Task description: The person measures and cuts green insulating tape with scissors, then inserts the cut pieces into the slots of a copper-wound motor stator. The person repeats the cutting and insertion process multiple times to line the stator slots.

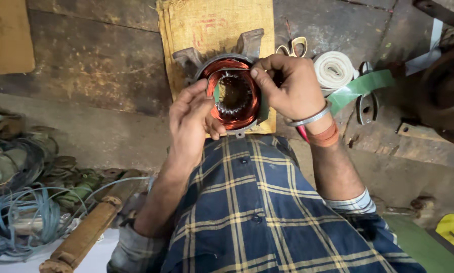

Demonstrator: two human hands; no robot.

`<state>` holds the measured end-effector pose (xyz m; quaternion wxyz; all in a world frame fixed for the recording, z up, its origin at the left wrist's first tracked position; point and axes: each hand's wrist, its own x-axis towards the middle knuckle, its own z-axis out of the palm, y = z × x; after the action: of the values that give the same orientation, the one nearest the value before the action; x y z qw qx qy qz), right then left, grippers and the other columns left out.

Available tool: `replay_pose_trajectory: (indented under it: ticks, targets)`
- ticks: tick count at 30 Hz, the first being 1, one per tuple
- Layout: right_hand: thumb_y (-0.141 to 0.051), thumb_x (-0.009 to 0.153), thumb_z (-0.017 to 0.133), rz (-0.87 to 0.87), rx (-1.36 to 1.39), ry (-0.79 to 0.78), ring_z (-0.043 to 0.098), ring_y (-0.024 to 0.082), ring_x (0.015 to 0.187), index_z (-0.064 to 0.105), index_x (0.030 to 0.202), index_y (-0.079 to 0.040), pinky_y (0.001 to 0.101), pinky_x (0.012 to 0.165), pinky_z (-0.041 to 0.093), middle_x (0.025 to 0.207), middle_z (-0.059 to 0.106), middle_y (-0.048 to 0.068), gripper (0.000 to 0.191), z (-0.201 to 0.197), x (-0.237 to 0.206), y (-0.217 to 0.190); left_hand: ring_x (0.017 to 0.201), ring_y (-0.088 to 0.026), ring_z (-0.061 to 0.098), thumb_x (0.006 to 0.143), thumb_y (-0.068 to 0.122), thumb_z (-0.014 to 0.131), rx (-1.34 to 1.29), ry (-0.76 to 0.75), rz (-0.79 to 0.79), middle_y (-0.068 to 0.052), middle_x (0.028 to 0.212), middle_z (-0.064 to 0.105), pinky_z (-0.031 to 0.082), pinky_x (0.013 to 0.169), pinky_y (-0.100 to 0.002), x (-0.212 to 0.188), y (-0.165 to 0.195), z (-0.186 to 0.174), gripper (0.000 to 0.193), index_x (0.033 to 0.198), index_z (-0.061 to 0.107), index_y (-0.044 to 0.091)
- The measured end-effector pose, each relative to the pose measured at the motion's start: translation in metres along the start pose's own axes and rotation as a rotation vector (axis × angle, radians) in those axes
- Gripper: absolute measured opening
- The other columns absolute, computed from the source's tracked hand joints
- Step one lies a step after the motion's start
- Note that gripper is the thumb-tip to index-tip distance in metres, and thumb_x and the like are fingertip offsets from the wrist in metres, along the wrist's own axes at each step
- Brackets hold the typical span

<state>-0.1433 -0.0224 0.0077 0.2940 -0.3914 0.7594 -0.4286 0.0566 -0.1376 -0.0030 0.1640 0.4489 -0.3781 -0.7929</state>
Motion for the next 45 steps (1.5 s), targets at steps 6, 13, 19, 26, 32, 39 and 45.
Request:
replay_pose_trajectory:
  ticks: [6,13,19,26,32,39,45]
  targets:
    - [-0.012,0.099,0.074,-0.034,-0.031,-0.002,0.058,0.010,0.059,0.075,0.098,0.000,0.0272,0.056,0.047,0.070,0.067,0.007,0.013,0.001,0.001,0.003,0.041,-0.003,0.045,0.102,0.022,0.068,0.146,0.072,-0.053,0.002,0.064,0.058,0.033,0.035,-0.022,0.014,0.008,-0.008,0.029,0.116,0.070,-0.003]
    - [-0.012,0.099,0.073,-0.095,-0.005,-0.022,0.060,0.011,0.060,0.075,0.100,0.000,0.0279,0.056,0.048,0.072,0.069,0.008,0.012,-0.004,0.004,0.003,0.043,-0.005,0.053,0.099,0.017,0.064,0.352,0.098,0.076,-0.001,0.070,0.070,0.040,0.033,-0.025,0.013,0.006,0.000,0.022,0.110,0.068,-0.002]
    - [-0.011,0.097,0.075,-0.151,-0.180,-0.112,0.064,0.022,0.057,0.076,0.091,0.000,0.0316,0.057,0.050,0.068,0.066,0.014,0.013,-0.012,0.012,-0.015,0.065,-0.024,0.074,0.096,0.021,0.071,1.146,-0.015,0.332,-0.018,0.077,0.073,0.054,0.060,-0.037,0.015,0.051,0.001,0.021,0.090,0.075,0.001]
    - [-0.020,0.093,0.072,0.150,0.013,-0.220,0.068,0.014,0.053,0.077,0.090,-0.002,0.0288,0.050,0.051,0.063,0.070,0.007,0.019,-0.017,0.022,-0.026,0.070,-0.028,0.075,0.088,0.031,0.079,1.385,-0.158,0.388,-0.012,0.081,0.077,0.057,0.068,-0.040,0.023,0.097,0.010,0.021,0.096,0.083,0.012]
    - [-0.028,0.100,0.071,0.207,-0.221,-0.026,0.051,0.014,0.048,0.076,0.089,0.001,0.0337,0.047,0.042,0.055,0.061,0.011,0.031,-0.003,-0.006,-0.036,0.072,-0.021,0.078,0.089,0.029,0.078,1.122,-0.325,0.397,-0.011,0.085,0.079,0.060,0.068,-0.034,0.058,0.091,0.006,0.024,0.101,0.081,0.008]
    - [-0.025,0.103,0.065,0.151,-0.349,-0.090,0.052,0.031,0.050,0.070,0.085,0.003,0.0426,0.052,0.042,0.060,0.055,0.021,0.033,-0.001,0.003,-0.044,0.065,-0.021,0.076,0.088,0.030,0.079,1.177,-0.193,0.295,-0.009,0.082,0.079,0.057,0.063,-0.034,0.049,0.079,0.002,0.020,0.094,0.081,0.010]
    - [-0.024,0.103,0.064,0.153,-0.381,-0.097,0.056,0.039,0.053,0.069,0.084,0.003,0.0450,0.053,0.043,0.062,0.056,0.024,0.033,0.003,0.006,-0.049,0.068,-0.019,0.078,0.086,0.035,0.081,1.174,-0.227,0.307,-0.007,0.082,0.079,0.059,0.064,-0.033,0.057,0.088,0.002,0.024,0.092,0.081,0.012]
